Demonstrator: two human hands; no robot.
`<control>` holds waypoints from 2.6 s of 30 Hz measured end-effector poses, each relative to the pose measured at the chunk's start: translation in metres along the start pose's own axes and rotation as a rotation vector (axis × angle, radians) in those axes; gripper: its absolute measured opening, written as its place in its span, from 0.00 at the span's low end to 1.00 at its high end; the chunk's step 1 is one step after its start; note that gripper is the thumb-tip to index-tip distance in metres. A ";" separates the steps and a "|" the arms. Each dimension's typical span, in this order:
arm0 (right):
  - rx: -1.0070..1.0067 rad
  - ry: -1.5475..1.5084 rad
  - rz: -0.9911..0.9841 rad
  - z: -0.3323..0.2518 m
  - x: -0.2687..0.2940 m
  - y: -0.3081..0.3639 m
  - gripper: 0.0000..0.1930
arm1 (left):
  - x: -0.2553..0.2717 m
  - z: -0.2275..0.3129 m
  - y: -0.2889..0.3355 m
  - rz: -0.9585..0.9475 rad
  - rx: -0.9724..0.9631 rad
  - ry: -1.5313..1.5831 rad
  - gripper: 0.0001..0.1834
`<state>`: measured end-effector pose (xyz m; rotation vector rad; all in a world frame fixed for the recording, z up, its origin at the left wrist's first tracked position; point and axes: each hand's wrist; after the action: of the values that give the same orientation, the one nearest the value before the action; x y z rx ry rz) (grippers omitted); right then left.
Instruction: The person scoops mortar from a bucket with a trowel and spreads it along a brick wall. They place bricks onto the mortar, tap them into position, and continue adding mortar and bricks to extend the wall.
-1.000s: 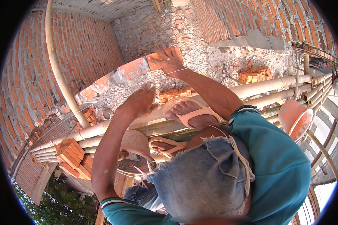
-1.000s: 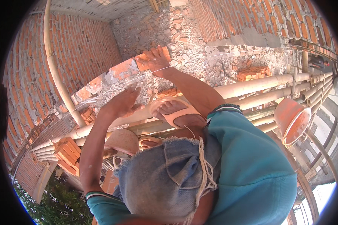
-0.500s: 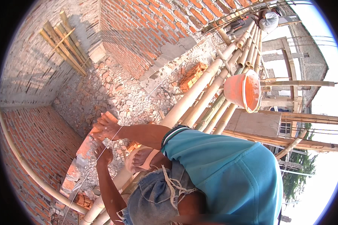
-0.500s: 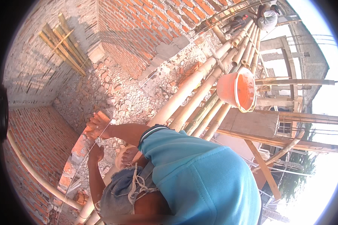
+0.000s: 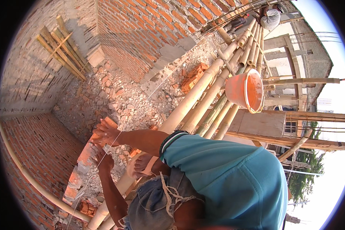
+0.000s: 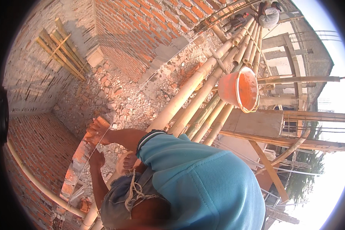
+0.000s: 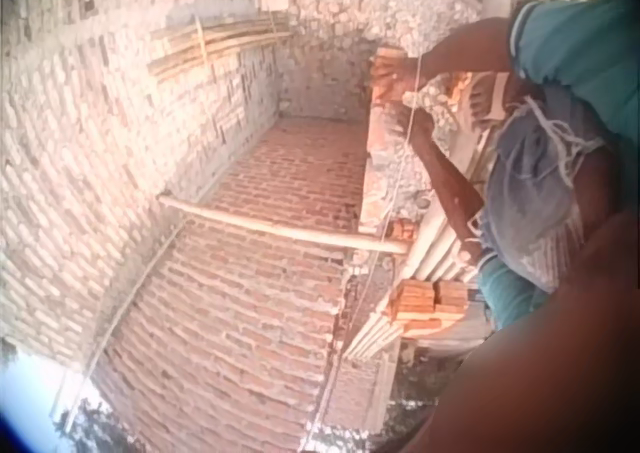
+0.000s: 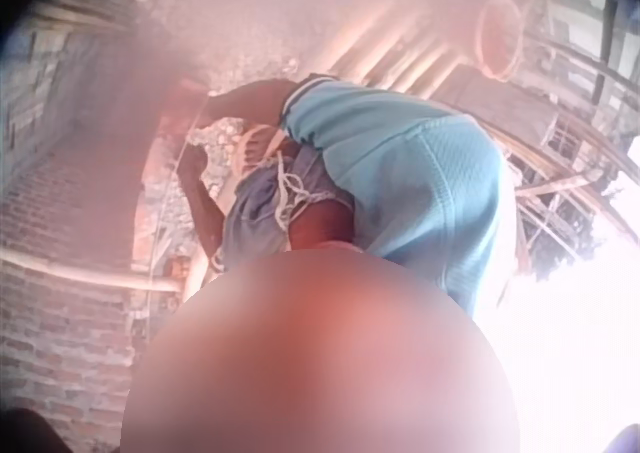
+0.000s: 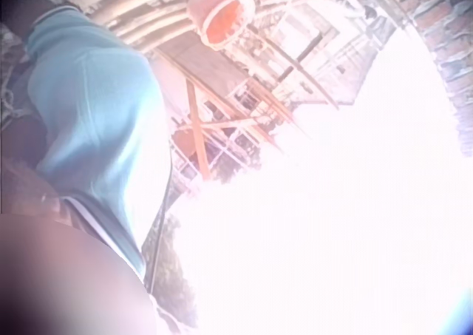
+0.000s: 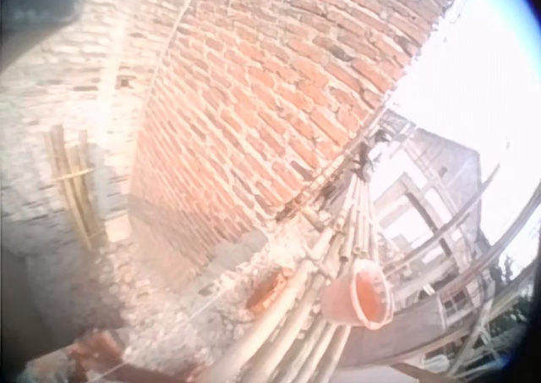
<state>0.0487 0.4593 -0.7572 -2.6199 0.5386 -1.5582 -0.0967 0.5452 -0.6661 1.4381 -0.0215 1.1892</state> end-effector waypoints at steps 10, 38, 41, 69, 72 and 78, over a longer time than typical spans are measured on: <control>0.020 0.042 -0.005 0.004 -0.004 0.002 0.39 | -0.037 -0.009 -0.006 0.145 -0.042 -0.030 0.49; -0.864 -0.357 -0.061 0.040 0.090 0.073 0.27 | -0.038 0.035 -0.033 0.600 0.132 0.413 0.53; -1.297 -0.633 0.008 0.072 0.075 0.081 0.26 | -0.047 0.042 -0.042 0.591 0.197 0.419 0.52; -1.012 -0.616 -0.094 0.040 0.085 0.035 0.20 | -0.042 0.063 -0.039 0.596 0.341 0.472 0.51; -0.984 -0.603 -0.103 0.042 0.085 0.035 0.19 | -0.042 0.065 -0.039 0.617 0.339 0.492 0.51; -1.005 -0.675 -0.101 0.047 0.080 0.035 0.18 | -0.036 0.060 -0.033 0.588 0.294 0.528 0.50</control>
<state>0.1146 0.3946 -0.7207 -3.5943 1.3699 -0.2628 -0.0559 0.4883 -0.6999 1.3622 0.1071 2.1042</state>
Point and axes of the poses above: each hand's wrist, its own y-axis away from the middle knuckle, its own x-axis out of the back of the hand, z = x × y, and after that the axes turned 5 degrees about -x, right-handed
